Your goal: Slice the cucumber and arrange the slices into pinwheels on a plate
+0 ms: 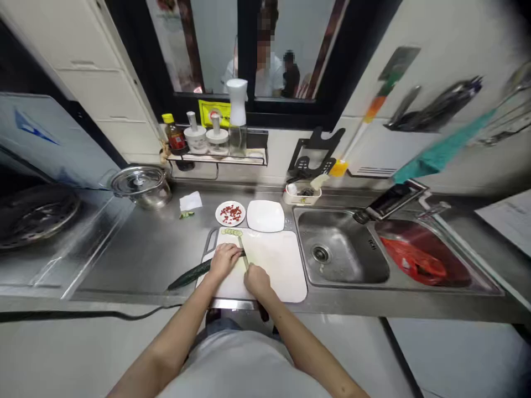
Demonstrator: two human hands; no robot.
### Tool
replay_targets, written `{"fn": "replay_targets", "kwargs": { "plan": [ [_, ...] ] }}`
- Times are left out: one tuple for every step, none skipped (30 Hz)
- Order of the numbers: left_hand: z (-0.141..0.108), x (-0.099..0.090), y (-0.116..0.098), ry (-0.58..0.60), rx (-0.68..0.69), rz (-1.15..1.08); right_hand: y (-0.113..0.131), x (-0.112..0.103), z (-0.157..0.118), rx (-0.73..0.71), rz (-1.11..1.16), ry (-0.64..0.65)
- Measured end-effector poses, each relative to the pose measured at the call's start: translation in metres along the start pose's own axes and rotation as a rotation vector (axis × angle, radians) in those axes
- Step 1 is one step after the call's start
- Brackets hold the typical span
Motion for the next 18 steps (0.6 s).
{"fn": "replay_targets", "kwargs": {
  "plan": [
    [0.000, 0.000, 0.000, -0.004, -0.003, 0.004, -0.001, 0.000, -0.002, 0.002, 0.002, 0.004],
    [0.000, 0.000, -0.001, -0.008, -0.005, 0.008, -0.003, 0.000, -0.003, 0.004, 0.004, 0.007],
    [-0.001, 0.000, -0.001, -0.010, -0.008, 0.011, -0.004, 0.001, -0.005, 0.007, 0.006, 0.009],
    [-0.001, 0.000, -0.002, -0.012, -0.010, 0.013, -0.006, 0.001, -0.007, 0.009, 0.006, 0.010],
    [-0.001, -0.001, -0.003, -0.013, -0.012, 0.015, -0.007, 0.003, -0.009, 0.010, 0.006, 0.011],
    [-0.001, -0.002, -0.004, -0.013, -0.014, 0.015, -0.009, 0.004, -0.011, 0.012, 0.005, 0.012],
    [-0.002, -0.002, -0.004, -0.013, -0.016, 0.015, -0.010, 0.006, -0.013, 0.014, 0.005, 0.012],
    [-0.002, -0.003, -0.005, -0.014, -0.017, 0.014, -0.012, 0.008, -0.015, 0.016, 0.004, 0.010],
    [-0.002, -0.004, -0.006, -0.015, -0.018, 0.013, -0.014, 0.010, -0.017, 0.017, 0.002, 0.008],
    [-0.003, -0.005, -0.007, -0.017, -0.019, 0.012, -0.015, 0.012, -0.019, 0.016, -0.001, 0.004],
    [-0.003, -0.006, -0.007, -0.017, -0.020, 0.012, -0.016, 0.014, -0.020, 0.015, -0.005, 0.001],
    [-0.003, -0.006, -0.007, -0.015, -0.020, 0.012, -0.018, 0.015, -0.021, 0.012, -0.010, -0.002],
    [-0.003, -0.007, -0.007, -0.012, -0.021, 0.011, -0.019, 0.017, -0.021, 0.006, -0.015, -0.004],
    [-0.002, -0.007, -0.007, -0.007, -0.022, 0.010, -0.020, 0.018, -0.022, 0.000, -0.019, -0.005],
    [-0.002, -0.007, -0.007, -0.003, -0.023, 0.010, -0.021, 0.019, -0.023, -0.001, -0.021, -0.005],
    [-0.002, -0.007, -0.007, 0.000, -0.025, 0.009, -0.022, 0.020, -0.023, 0.001, -0.021, -0.003],
    [-0.002, -0.007, -0.007, 0.002, -0.026, 0.008, -0.023, 0.020, -0.024, 0.002, -0.021, -0.003],
    [-0.002, -0.007, -0.007, 0.004, -0.027, 0.006, -0.024, 0.021, -0.026, 0.002, -0.020, -0.002]
  ]
}}
Point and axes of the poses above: each hand's wrist, its own z-axis towards the middle knuckle, its own x-axis out of the palm, y = z × x, the point moved 4 cm from there along z, towards the middle knuckle, and after that the axes turned 15 degrees about y, right-handed, at the moved point
